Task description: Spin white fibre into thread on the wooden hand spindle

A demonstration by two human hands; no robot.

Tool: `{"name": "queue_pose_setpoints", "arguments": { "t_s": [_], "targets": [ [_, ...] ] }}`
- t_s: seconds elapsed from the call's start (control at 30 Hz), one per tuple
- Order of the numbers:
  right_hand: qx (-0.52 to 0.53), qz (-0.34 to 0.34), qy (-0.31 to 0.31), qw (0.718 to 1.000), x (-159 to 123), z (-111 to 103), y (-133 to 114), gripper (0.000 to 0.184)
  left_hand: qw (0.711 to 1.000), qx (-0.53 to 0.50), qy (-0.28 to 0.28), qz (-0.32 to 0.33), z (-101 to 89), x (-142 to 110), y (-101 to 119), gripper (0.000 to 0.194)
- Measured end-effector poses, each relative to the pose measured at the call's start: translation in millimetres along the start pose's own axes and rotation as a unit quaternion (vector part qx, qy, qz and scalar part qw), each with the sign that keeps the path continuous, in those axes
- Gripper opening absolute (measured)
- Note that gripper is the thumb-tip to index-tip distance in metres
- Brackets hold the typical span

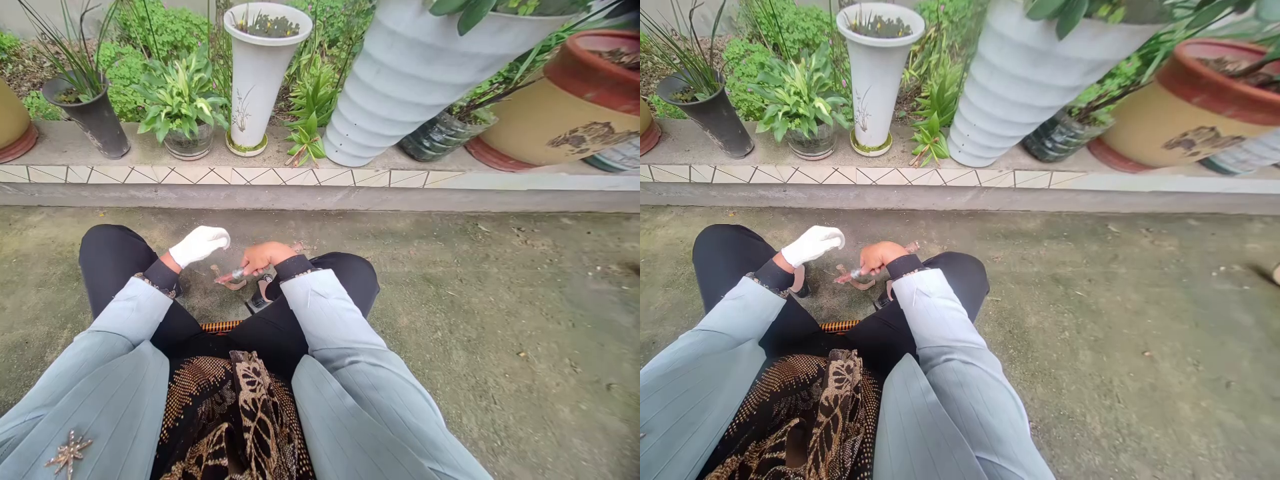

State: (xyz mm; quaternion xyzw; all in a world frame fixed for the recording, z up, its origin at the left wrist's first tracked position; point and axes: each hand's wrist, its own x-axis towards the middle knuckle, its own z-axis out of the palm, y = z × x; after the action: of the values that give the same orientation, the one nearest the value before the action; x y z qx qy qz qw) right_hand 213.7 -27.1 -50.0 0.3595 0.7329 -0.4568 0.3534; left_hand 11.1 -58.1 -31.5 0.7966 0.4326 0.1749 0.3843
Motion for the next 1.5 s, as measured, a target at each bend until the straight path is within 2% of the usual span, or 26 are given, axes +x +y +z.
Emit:
{"name": "queue_pose_setpoints", "arguments": {
  "t_s": [0.1,0.17,0.23,0.3,0.37,0.47,0.5,0.53,0.6,0.7,0.77,0.83,0.93,1.03,1.1,1.17,1.2,1.27,1.33,1.4,1.47,1.5],
  "targets": [
    [0.045,-0.080,-0.045,0.995,-7.4,4.3,-7.1,0.020,0.999,-0.004,0.043,-0.020,1.2,3.8,-10.3,0.030],
    [0.095,-0.154,-0.061,0.982,-22.7,1.9,-8.1,0.020,0.997,-0.022,0.070,-0.039,4.1,6.5,-17.0,0.028],
    [0.151,-0.234,-0.032,0.960,-42.9,-3.1,-4.2,0.021,0.993,-0.059,0.085,-0.056,8.4,9.1,-22.4,0.027],
    [0.215,-0.276,0.067,0.934,-61.0,-8.3,4.8,0.023,0.988,-0.110,0.085,-0.073,13.3,11.1,-25.9,0.029],
    [0.319,-0.276,0.219,0.880,-70.6,-12.4,16.6,0.025,0.981,-0.166,0.052,-0.083,17.7,12.0,-27.1,0.031],
    [0.444,-0.204,0.407,0.771,-65.8,-17.3,33.6,0.022,0.974,-0.210,-0.021,-0.076,21.7,10.8,-23.3,0.031],
    [0.453,-0.165,0.450,0.752,-60.9,-19.1,38.0,0.020,0.973,-0.214,-0.044,-0.068,22.0,9.8,-20.2,0.031],
    [0.442,-0.119,0.479,0.749,-55.4,-21.0,41.2,0.019,0.973,-0.216,-0.062,-0.059,21.8,8.6,-16.2,0.031],
    [0.377,-0.024,0.499,0.780,-44.5,-24.8,44.1,0.018,0.971,-0.217,-0.095,-0.036,20.1,5.7,-6.0,0.033],
    [0.191,0.084,0.456,0.865,-31.5,-27.6,38.1,0.020,0.976,-0.178,-0.125,-0.023,15.6,1.0,9.3,0.033],
    [0.055,0.121,0.391,0.911,-24.1,-25.6,28.6,0.024,0.983,-0.124,-0.134,-0.024,12.8,-1.6,15.3,0.031],
    [-0.035,0.134,0.277,0.951,-16.9,-19.9,17.3,0.027,0.990,-0.074,-0.118,-0.018,11.0,-3.3,16.7,0.029],
    [-0.076,0.100,0.106,0.986,-6.8,-7.5,2.5,0.027,0.997,-0.033,-0.065,-0.010,10.0,-3.2,12.2,0.029],
    [-0.037,0.009,0.009,0.999,-3.9,2.0,-5.8,0.022,0.999,-0.031,-0.020,-0.022,10.6,-0.1,4.1,0.028],
    [0.031,-0.079,-0.049,0.995,-10.8,3.2,-6.7,0.022,0.999,-0.041,0.010,-0.034,12.0,3.3,-2.3,0.027],
    [0.115,-0.180,-0.064,0.975,-25.1,0.0,-3.1,0.025,0.996,-0.062,0.043,-0.054,14.3,6.9,-8.6,0.026],
    [0.158,-0.226,-0.040,0.960,-33.9,-2.8,0.6,0.026,0.993,-0.078,0.056,-0.066,15.6,8.4,-11.1,0.025],
    [0.251,-0.279,0.076,0.924,-50.7,-8.9,10.8,0.027,0.988,-0.109,0.065,-0.085,18.4,10.2,-13.8,0.025],
    [0.358,-0.265,0.230,0.865,-61.0,-14.2,22.1,0.027,0.985,-0.135,0.050,-0.091,20.5,10.1,-12.6,0.027],
    [0.456,-0.230,0.349,0.786,-62.1,-17.4,31.0,0.024,0.984,-0.154,0.027,-0.088,21.4,8.7,-8.6,0.028],
    [0.516,-0.198,0.412,0.724,-55.8,-19.2,35.7,0.020,0.983,-0.170,0.000,-0.074,21.6,7.2,-4.4,0.027],
    [0.528,-0.184,0.429,0.709,-51.2,-19.9,36.7,0.019,0.983,-0.172,-0.016,-0.062,21.7,6.6,-2.9,0.026]
  ]
}}
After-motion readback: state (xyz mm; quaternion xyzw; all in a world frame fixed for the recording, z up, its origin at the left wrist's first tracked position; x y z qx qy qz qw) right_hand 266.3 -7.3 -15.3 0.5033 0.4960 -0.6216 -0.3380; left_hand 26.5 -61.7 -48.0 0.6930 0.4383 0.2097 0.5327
